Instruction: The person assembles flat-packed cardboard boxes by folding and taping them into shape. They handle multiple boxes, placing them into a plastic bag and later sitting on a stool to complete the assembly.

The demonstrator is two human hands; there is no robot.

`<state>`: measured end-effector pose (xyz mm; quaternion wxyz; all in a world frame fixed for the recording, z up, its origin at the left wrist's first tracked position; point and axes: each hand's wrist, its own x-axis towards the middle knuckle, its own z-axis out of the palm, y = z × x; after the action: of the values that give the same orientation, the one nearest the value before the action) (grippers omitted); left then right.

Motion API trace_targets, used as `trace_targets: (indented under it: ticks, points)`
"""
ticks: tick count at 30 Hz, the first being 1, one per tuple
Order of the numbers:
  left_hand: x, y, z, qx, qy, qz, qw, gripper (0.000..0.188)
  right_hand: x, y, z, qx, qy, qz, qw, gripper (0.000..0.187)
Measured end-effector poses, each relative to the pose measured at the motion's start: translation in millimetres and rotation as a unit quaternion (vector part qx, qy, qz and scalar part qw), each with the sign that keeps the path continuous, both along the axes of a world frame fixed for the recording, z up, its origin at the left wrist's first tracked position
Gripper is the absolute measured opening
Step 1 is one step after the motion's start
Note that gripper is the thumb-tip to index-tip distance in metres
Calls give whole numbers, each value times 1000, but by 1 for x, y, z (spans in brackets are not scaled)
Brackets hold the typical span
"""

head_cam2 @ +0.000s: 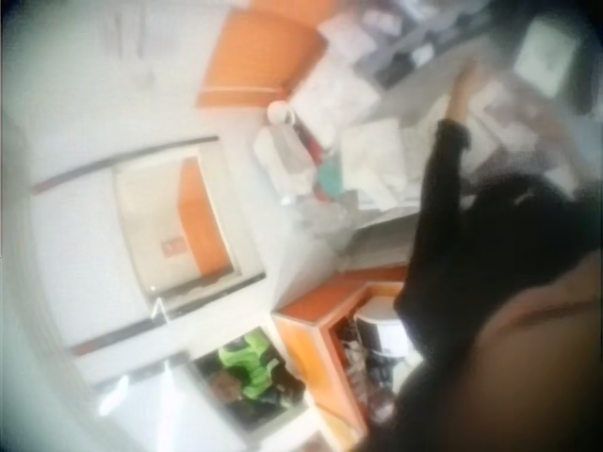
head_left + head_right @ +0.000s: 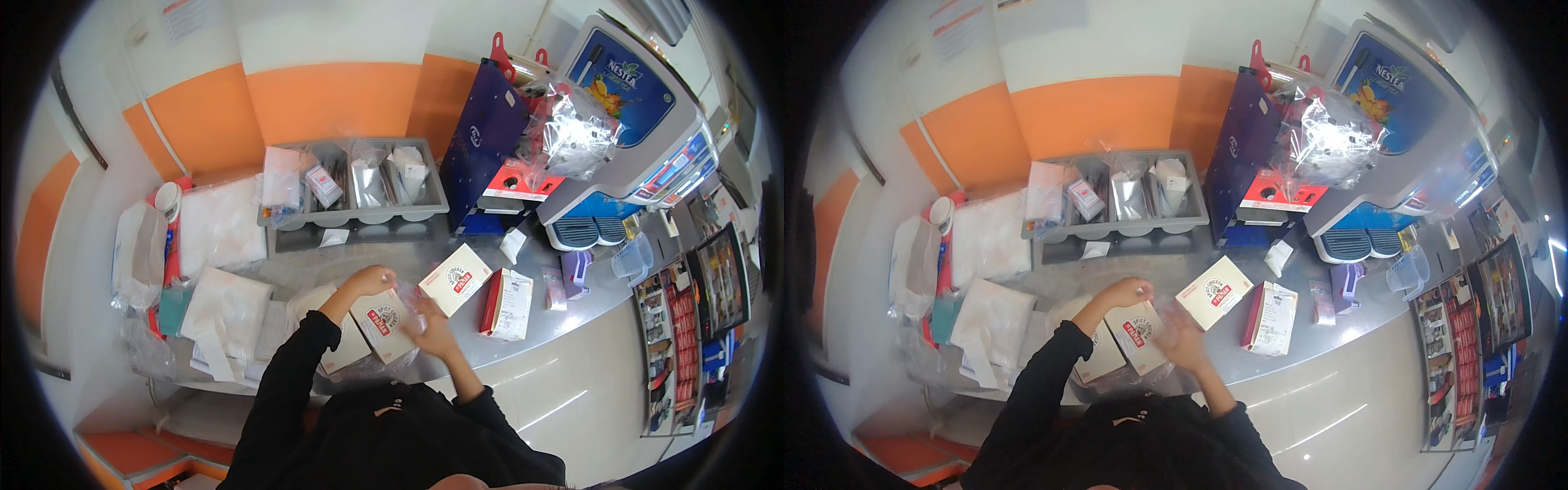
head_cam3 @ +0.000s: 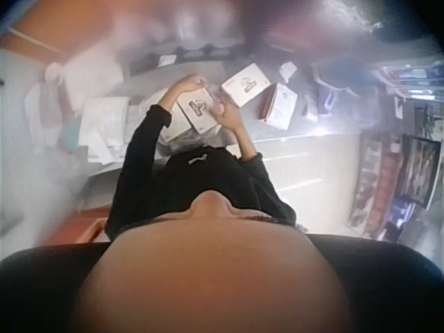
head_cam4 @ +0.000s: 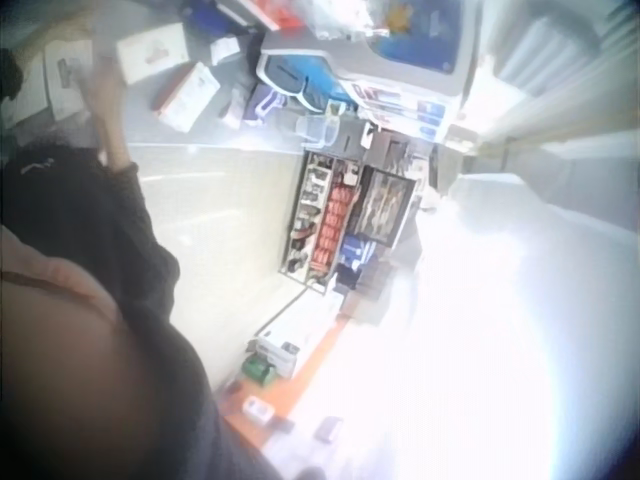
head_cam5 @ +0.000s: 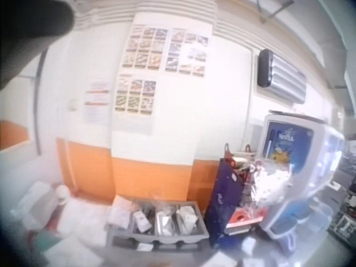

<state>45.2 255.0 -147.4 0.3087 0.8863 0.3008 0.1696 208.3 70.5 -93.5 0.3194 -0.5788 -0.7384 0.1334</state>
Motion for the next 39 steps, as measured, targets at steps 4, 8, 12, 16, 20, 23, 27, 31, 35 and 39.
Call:
trace_targets:
  ticks: [4,8,12,16,20,23,27,31,35,39]
  points:
    - [27,2,35,-28,48,-7,998,21,58,32,17,-226,-27,-510,830,100]
    - [40,-25,88,22,-41,40,998,18,67,95,14,-403,-29,-528,747,123]
    - [25,-98,130,122,-67,27,990,37,72,114,-13,-367,-68,-548,749,131]
    - [-4,-172,89,99,55,-2,994,69,70,95,-12,-285,-83,-479,826,129]
    - [-20,-171,84,68,72,154,983,87,64,54,45,-210,-98,-444,865,127]
    - [-24,-181,56,71,40,241,967,91,53,22,104,-197,-101,-328,918,121]
    - [-33,-187,50,48,-14,290,956,94,18,-7,183,-296,-47,-115,947,116]
    - [-55,-188,69,-7,83,339,937,104,-29,1,151,-357,-75,10,931,113]
    - [-87,-193,70,-46,102,327,938,117,-76,37,83,-296,-137,-85,941,113]
    - [-82,-195,71,-27,-1,259,966,117,-88,47,72,-202,-173,-157,951,104]
